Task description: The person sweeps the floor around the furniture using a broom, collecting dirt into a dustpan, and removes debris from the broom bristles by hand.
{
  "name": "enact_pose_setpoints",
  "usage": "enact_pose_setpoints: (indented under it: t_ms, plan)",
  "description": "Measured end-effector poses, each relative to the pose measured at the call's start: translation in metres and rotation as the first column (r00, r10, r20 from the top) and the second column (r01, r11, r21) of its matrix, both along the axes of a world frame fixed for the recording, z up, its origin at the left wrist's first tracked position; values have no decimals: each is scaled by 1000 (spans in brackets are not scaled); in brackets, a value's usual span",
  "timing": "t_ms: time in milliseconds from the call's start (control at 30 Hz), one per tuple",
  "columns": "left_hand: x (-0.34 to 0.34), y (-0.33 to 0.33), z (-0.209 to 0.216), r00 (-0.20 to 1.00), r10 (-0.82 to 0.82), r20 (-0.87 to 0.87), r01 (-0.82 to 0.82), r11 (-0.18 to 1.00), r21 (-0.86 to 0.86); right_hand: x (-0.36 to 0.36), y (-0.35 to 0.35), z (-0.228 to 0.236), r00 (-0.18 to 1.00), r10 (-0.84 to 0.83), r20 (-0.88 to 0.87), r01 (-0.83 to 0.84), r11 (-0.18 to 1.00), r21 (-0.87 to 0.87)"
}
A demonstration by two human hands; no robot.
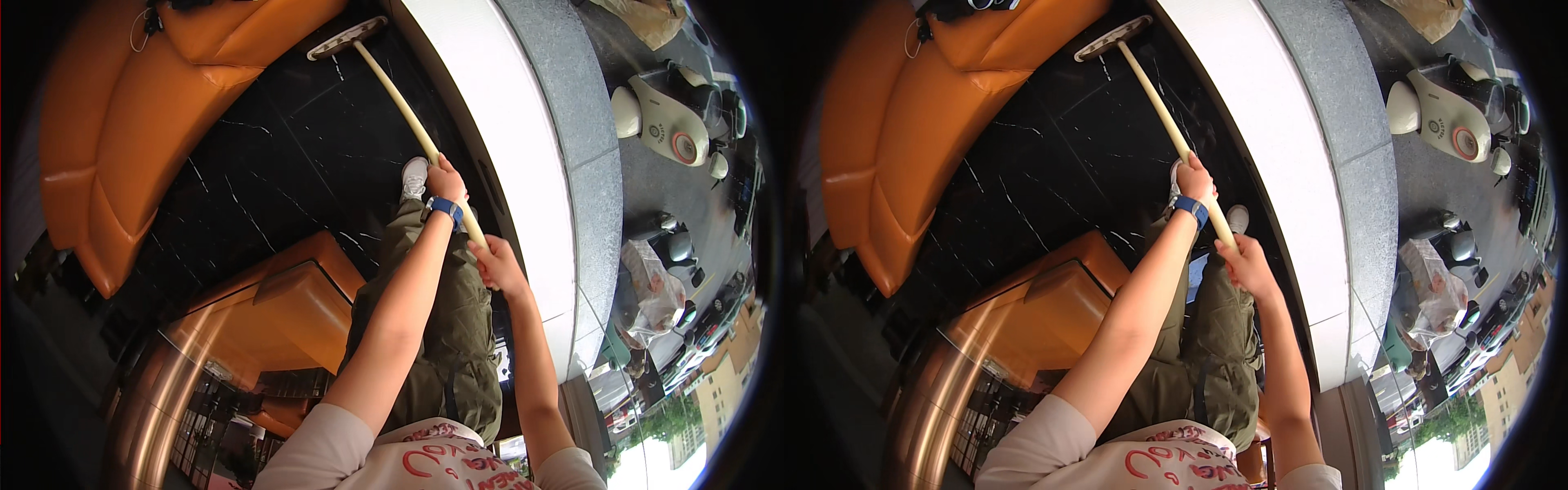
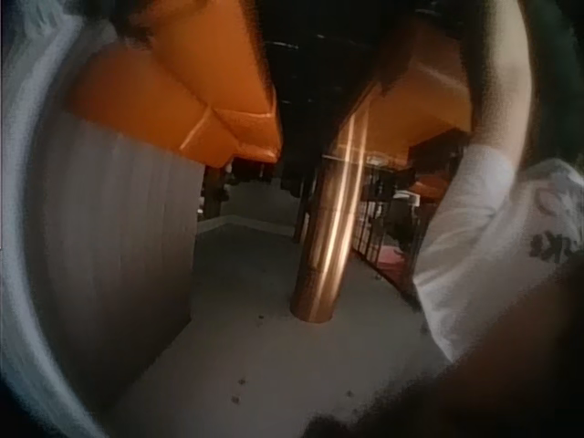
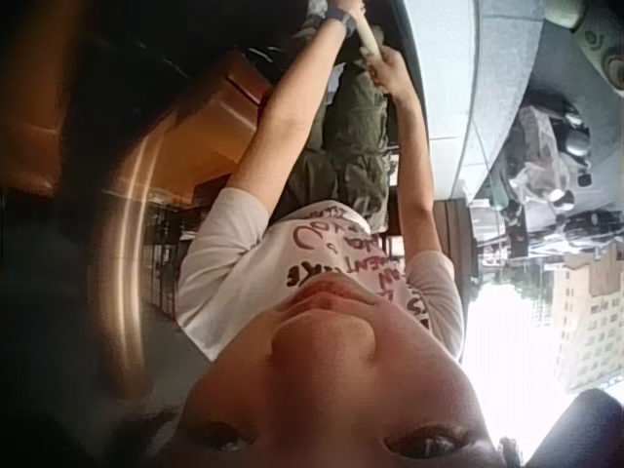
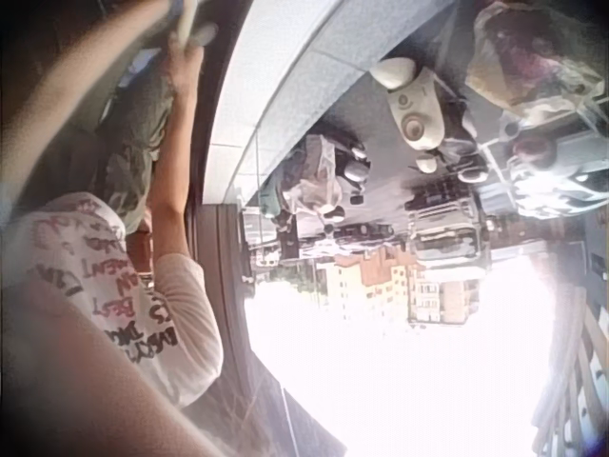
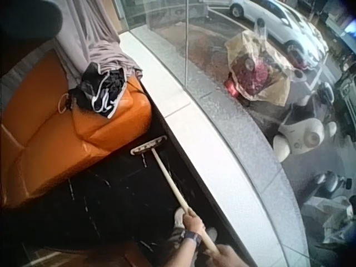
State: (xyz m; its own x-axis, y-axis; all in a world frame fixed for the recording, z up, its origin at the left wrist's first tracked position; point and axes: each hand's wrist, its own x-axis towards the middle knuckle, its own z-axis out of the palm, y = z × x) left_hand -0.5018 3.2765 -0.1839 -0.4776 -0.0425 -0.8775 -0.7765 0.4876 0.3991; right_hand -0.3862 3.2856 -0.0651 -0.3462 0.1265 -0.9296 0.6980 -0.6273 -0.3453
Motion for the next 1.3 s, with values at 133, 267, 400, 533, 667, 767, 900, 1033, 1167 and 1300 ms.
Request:
enact_pose_setpoints:
  t_ms: [133,267,400,533,667,767,900,1033,1167,1300]
  plan:
    - [39,-34,-2,993,-114,-5,114,993,4,29,-34,12,998,28,54,-27,999,-33]
    - [106,-63,20,998,-38,49,41,998,-52,91,-64,28,998,11,66,-5,997,-83]
    - [186,-74,49,998,-13,67,16,999,-45,166,-70,60,987,-111,114,130,975,-180]
    - [267,-80,79,990,20,137,-16,999,-35,239,-67,97,976,-104,190,148,960,-238]
    - [322,-93,107,961,44,272,-39,999,-24,283,-68,130,955,-56,291,139,952,-274]
    - [337,-90,126,944,77,320,-75,997,-17,294,-68,147,949,30,314,29,983,-179]
    - [331,-89,145,889,225,398,-276,958,75,285,-60,164,941,144,307,-101,983,-151]
    - [287,-77,146,875,351,333,-422,890,172,245,-40,157,909,334,248,-320,943,-96]
    - [223,-78,133,809,485,332,-558,811,175,178,-27,139,853,474,217,-461,881,-108]
    - [145,-97,102,709,640,296,-698,698,164,97,-25,104,744,666,64,-666,746,-10]
